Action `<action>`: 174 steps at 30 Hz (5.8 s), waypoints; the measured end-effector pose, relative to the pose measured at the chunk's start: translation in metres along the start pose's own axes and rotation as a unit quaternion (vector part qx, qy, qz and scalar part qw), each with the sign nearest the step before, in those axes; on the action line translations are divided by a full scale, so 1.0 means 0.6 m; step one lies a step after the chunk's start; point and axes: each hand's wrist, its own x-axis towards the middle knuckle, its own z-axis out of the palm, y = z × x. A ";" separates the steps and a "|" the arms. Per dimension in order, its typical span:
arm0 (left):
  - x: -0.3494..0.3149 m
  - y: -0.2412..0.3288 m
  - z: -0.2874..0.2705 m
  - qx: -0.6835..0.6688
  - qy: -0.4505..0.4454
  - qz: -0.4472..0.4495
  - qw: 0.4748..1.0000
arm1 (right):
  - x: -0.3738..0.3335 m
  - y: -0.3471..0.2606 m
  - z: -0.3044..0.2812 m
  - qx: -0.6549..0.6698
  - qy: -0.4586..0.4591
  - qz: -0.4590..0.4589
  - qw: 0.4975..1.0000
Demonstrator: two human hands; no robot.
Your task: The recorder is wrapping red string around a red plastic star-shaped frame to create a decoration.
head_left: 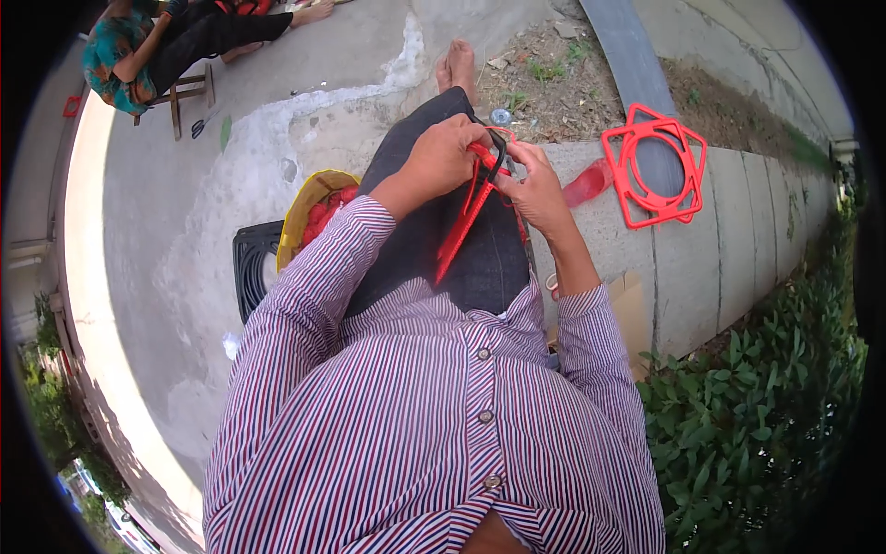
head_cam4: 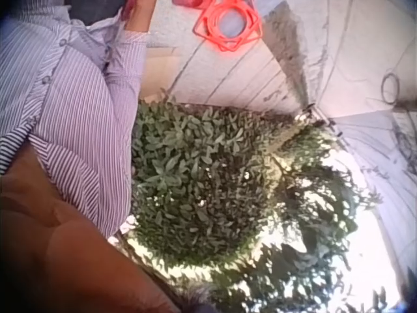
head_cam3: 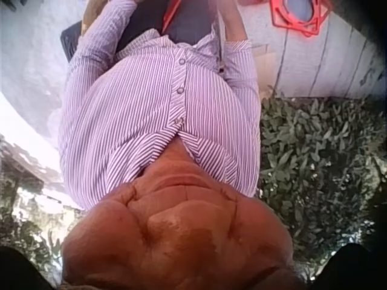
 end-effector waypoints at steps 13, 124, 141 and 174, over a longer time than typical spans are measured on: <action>-0.073 0.030 0.044 -0.336 -0.031 -0.159 0.928 | -0.150 -0.159 -0.260 0.302 0.055 0.129 0.943; -0.077 0.050 0.048 -0.289 -0.014 -0.143 0.947 | -0.105 -0.288 -0.132 0.728 -0.194 0.094 0.651; -0.031 0.041 0.012 -0.398 0.131 -0.114 0.901 | -0.032 -0.237 -0.191 0.173 -0.097 0.015 0.980; -0.006 0.022 0.027 -0.539 -0.135 -0.378 0.740 | -0.198 -0.137 -0.180 0.666 0.044 0.205 0.716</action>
